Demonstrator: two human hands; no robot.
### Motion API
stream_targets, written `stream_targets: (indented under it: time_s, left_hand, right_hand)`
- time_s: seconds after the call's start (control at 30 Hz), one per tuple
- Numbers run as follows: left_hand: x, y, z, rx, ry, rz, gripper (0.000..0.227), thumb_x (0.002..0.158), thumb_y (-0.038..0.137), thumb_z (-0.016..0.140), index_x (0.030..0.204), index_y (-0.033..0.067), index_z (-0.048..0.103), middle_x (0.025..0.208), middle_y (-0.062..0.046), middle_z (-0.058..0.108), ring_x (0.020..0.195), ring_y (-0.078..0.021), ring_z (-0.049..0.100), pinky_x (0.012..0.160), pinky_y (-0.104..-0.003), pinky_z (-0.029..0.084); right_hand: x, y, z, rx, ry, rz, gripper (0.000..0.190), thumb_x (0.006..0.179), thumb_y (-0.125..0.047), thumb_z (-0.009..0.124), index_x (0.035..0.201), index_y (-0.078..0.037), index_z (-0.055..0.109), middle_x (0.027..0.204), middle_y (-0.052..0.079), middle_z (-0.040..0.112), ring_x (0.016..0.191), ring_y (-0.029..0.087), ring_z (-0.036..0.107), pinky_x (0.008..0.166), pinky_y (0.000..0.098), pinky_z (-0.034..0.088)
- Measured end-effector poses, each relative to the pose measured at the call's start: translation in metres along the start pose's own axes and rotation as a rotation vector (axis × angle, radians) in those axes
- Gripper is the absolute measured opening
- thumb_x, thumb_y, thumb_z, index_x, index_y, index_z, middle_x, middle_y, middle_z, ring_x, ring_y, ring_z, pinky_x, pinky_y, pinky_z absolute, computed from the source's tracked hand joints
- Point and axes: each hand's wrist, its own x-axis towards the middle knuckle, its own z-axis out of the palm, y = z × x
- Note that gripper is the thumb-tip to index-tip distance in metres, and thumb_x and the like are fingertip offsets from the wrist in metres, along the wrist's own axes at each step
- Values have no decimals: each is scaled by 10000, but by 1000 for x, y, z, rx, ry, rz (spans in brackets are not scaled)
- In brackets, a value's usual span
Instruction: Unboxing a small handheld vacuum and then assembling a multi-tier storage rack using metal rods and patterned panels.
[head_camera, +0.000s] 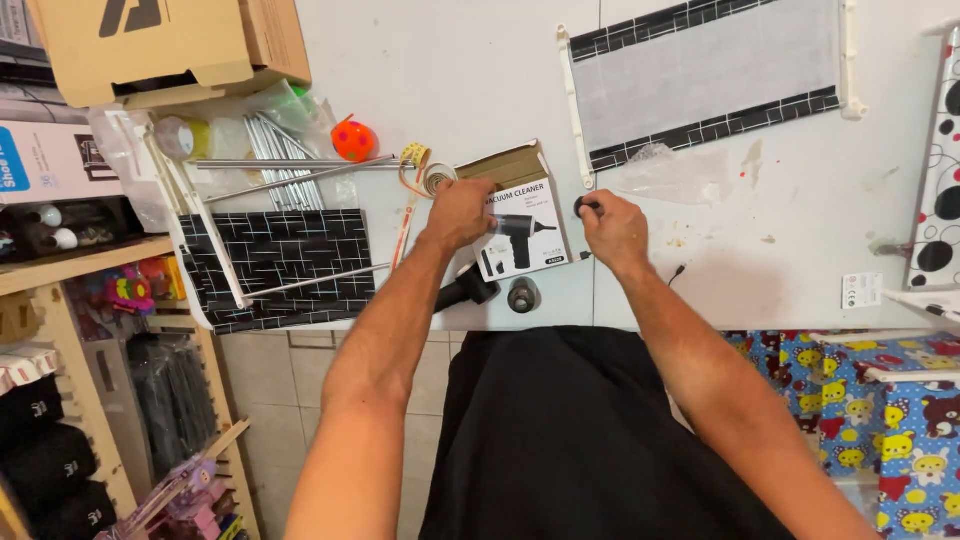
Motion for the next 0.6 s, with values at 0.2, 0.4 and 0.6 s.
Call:
stream_targets:
  time_s: [0.2,0.4,0.6]
  left_hand:
    - [-64,34,-39,20,399,295,70,929,246,639,967,187,644,853,-22,654,871,-234,706,937,-435,472]
    - [-121,74,-75,37,809,381,110,923,64,621,854,86,704,784,-106,611,820,-306,681,867,-438,524]
    - [-127,68,-58,-54,788,337,176,951,177,567,818,121,669,849,-81,536,905,-291,620,820,-432,502]
  right_hand:
    - [-5,-13,-30,70,-263,89,569,882,-240,704,1433,-164,584,1013,96,778,1031,338,724,933,496,553]
    - [-32,-78,-91,365,-169,129,687,898,-288,726,1490,-41,483,1015,156,744,797,289,717,642,382,563]
    - [-53,-139,-98,162,-359,-91,959,644,-244,830,1532,-202,469,1621,164,372,1470,397,390,1150,513,448]
